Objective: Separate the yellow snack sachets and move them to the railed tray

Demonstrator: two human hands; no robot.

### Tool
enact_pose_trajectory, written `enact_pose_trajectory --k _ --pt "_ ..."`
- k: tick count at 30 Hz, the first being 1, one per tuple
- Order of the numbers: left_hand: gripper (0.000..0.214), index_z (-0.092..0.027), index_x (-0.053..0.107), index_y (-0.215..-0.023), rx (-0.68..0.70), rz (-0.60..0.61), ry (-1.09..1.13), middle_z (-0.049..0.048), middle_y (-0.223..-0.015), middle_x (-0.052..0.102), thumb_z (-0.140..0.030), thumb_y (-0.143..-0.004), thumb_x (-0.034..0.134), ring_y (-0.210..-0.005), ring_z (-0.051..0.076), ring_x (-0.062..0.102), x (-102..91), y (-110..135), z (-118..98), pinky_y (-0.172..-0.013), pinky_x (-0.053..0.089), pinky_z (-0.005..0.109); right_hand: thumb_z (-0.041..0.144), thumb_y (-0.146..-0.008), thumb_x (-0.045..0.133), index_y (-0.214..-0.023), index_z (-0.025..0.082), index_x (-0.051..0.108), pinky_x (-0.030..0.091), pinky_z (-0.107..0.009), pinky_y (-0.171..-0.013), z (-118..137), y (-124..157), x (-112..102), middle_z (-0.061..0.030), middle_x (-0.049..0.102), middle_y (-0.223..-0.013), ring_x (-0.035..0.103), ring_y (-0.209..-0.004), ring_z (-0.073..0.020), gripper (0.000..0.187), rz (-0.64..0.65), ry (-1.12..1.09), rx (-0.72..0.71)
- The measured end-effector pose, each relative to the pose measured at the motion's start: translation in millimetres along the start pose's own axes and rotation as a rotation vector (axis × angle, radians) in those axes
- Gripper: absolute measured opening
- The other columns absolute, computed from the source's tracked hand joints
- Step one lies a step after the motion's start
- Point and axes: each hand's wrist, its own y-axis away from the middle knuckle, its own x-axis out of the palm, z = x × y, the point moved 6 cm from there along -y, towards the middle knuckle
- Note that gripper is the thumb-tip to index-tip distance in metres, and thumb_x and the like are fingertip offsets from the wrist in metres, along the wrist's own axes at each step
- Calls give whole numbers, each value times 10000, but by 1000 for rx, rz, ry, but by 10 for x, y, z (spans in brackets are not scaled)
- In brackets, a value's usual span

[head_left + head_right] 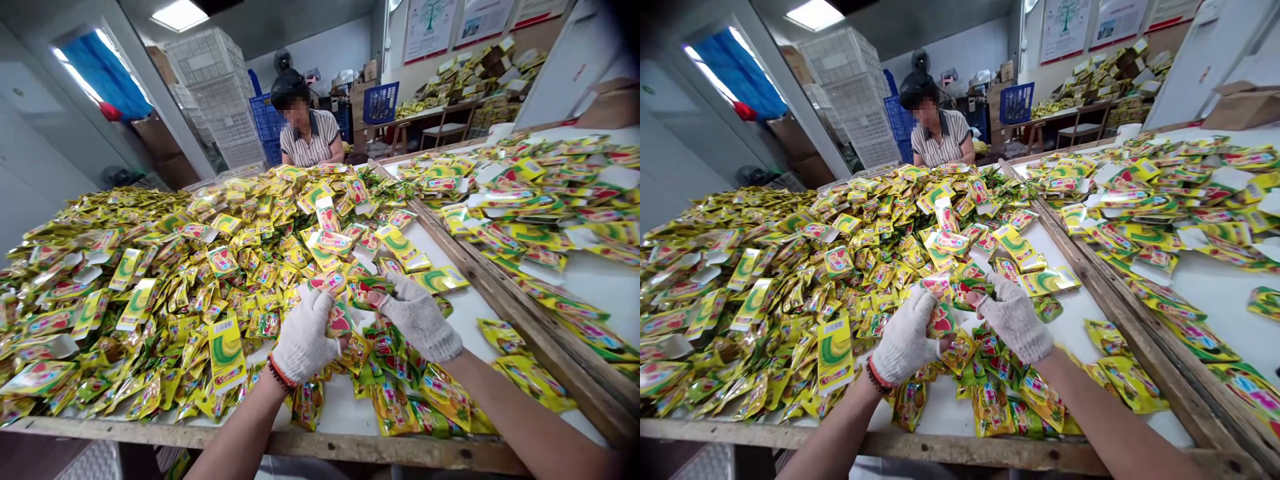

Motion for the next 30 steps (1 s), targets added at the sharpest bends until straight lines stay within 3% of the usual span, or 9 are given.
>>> enact_pose_trajectory --k 4,8,12,16,21,26,30 --pt "663 -211 415 -1277 -39 28 -44 117 -1211 524 -304 -676 680 -1122 294 511 90 -10 1 -890 483 409 397 -805 608 -996 203 700 511 -327 -767 11 -16 30 -56 724 -917 648 -852 -227 287 107 217 -138" --pt "658 -205 450 -1267 58 102 -157 123 -1232 525 -258 -651 675 -1070 310 527 214 8 -18 -872 476 442 368 -815 595 -936 209 715 483 -287 -768 17 -1 92 -44 726 -914 640 -848 -207 233 235 344 -184" --pt "660 -176 466 -1273 111 129 -197 133 -1242 527 -244 -647 665 -1053 314 541 318 22 -30 -881 467 441 328 -814 594 -874 204 702 454 -264 -745 21 22 106 -48 714 -858 626 -819 -192 175 191 510 -199" --pt "647 -197 485 -1269 155 112 -106 119 -1247 532 -299 -663 688 -1115 306 524 283 -10 -57 -934 443 431 300 -840 568 -899 205 677 445 -255 -761 -2 16 77 -44 694 -902 616 -841 -178 156 164 527 -230" --pt "614 -208 518 -1234 61 124 -49 102 -1194 558 -319 -661 711 -1072 290 540 261 -47 -71 -888 465 399 256 -851 549 -858 185 653 432 -289 -825 47 42 150 -70 668 -903 594 -880 -195 126 129 622 -335" --pt "737 -250 415 -1354 -34 24 -152 91 -1207 537 -330 -683 707 -1104 296 501 176 -49 -51 -914 441 428 300 -843 559 -981 199 644 465 -244 -694 21 33 120 -29 695 -870 619 -774 -159 191 126 287 -181" --pt "746 -252 389 -1377 -31 53 -194 83 -1191 533 -312 -696 686 -1091 285 489 176 -41 -84 -893 444 413 333 -820 559 -740 178 636 438 -232 -589 24 39 74 -10 650 -663 580 -623 -138 191 76 340 -123"
